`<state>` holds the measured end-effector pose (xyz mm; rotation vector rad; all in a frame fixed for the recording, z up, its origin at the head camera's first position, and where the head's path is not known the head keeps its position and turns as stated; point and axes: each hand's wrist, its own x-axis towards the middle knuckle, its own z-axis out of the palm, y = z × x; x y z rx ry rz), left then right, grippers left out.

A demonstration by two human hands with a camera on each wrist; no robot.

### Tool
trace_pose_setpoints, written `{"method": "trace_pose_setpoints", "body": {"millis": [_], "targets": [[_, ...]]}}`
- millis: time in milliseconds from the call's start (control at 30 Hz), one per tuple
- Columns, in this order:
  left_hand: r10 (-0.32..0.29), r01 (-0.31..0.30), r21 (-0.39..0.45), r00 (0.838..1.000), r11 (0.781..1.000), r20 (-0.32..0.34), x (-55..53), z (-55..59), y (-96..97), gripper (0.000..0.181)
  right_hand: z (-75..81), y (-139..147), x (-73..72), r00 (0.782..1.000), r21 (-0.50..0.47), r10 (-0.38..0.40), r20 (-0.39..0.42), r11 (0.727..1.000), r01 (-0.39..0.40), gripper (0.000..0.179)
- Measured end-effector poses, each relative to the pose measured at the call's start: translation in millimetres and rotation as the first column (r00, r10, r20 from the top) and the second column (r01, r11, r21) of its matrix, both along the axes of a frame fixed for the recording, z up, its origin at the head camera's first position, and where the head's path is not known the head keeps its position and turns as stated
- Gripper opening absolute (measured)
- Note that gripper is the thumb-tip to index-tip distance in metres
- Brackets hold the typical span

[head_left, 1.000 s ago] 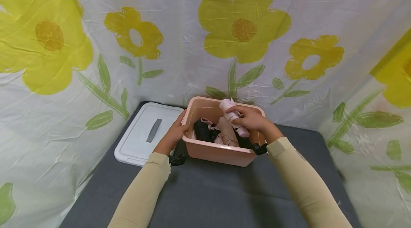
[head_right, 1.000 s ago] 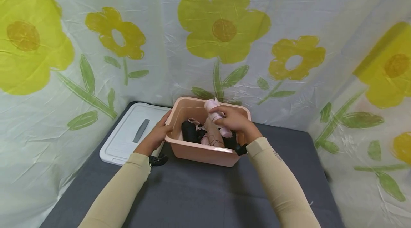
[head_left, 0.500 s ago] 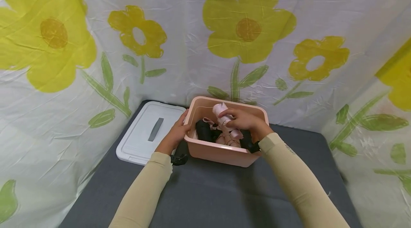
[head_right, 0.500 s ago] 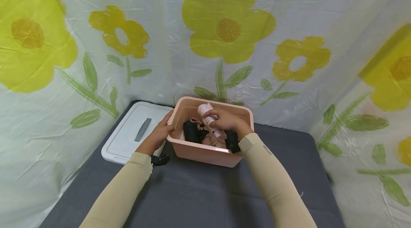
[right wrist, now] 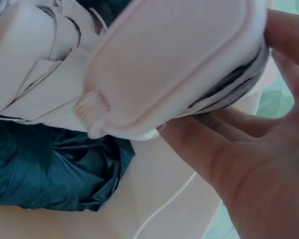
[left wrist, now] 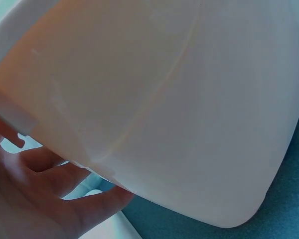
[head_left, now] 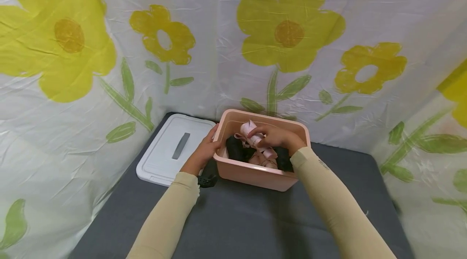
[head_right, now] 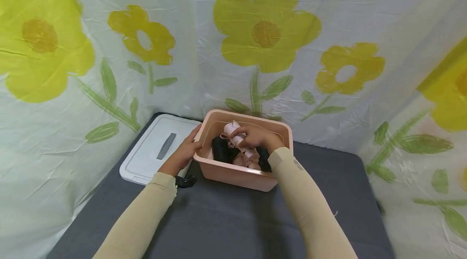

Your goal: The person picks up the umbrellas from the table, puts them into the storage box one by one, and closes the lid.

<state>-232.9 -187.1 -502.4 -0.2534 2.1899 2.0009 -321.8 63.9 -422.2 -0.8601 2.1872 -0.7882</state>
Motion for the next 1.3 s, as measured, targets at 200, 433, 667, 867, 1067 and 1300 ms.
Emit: {"method": "trace_pose_setpoints", "body": {"millis": [200,433,667,867,1067,1300], "targets": [[-0.007,0.007,-0.003,1.000,1.000,-0.014,-0.5,2.5,6.8,0.081,5.0,2.4,-1.9,0.990,-0.001,-0.103,0.092,0.995,0.104,0.047],[-0.005,0.005,0.004,1.000,1.000,-0.014,-3.3,2.5,8.9,0.082,17.5,3.0,-3.6,0.993,0.045,-0.102,0.064,0.994,0.099,0.047],[-0.014,0.014,-0.023,1.000,1.000,0.000,-3.6,3.8,6.4,0.081,20.9,3.4,1.1,0.999,0.078,-0.034,0.001,0.996,0.034,0.039],[-0.029,0.029,-0.058,1.000,0.998,0.008,-3.0,7.1,0.0,0.081,26.6,6.0,7.0,0.997,0.085,-0.017,-0.073,0.996,0.024,0.034],[-0.062,0.066,-0.073,0.997,0.995,0.055,-4.1,6.5,-5.9,0.083,31.4,16.4,14.7,0.978,0.088,0.070,-0.194,0.995,-0.054,0.034],[-0.074,0.078,-0.082,0.996,0.994,0.054,-4.9,8.9,-13.0,0.064,35.7,35.6,29.1,0.972,0.029,0.002,-0.234,1.000,0.005,0.034]]}}
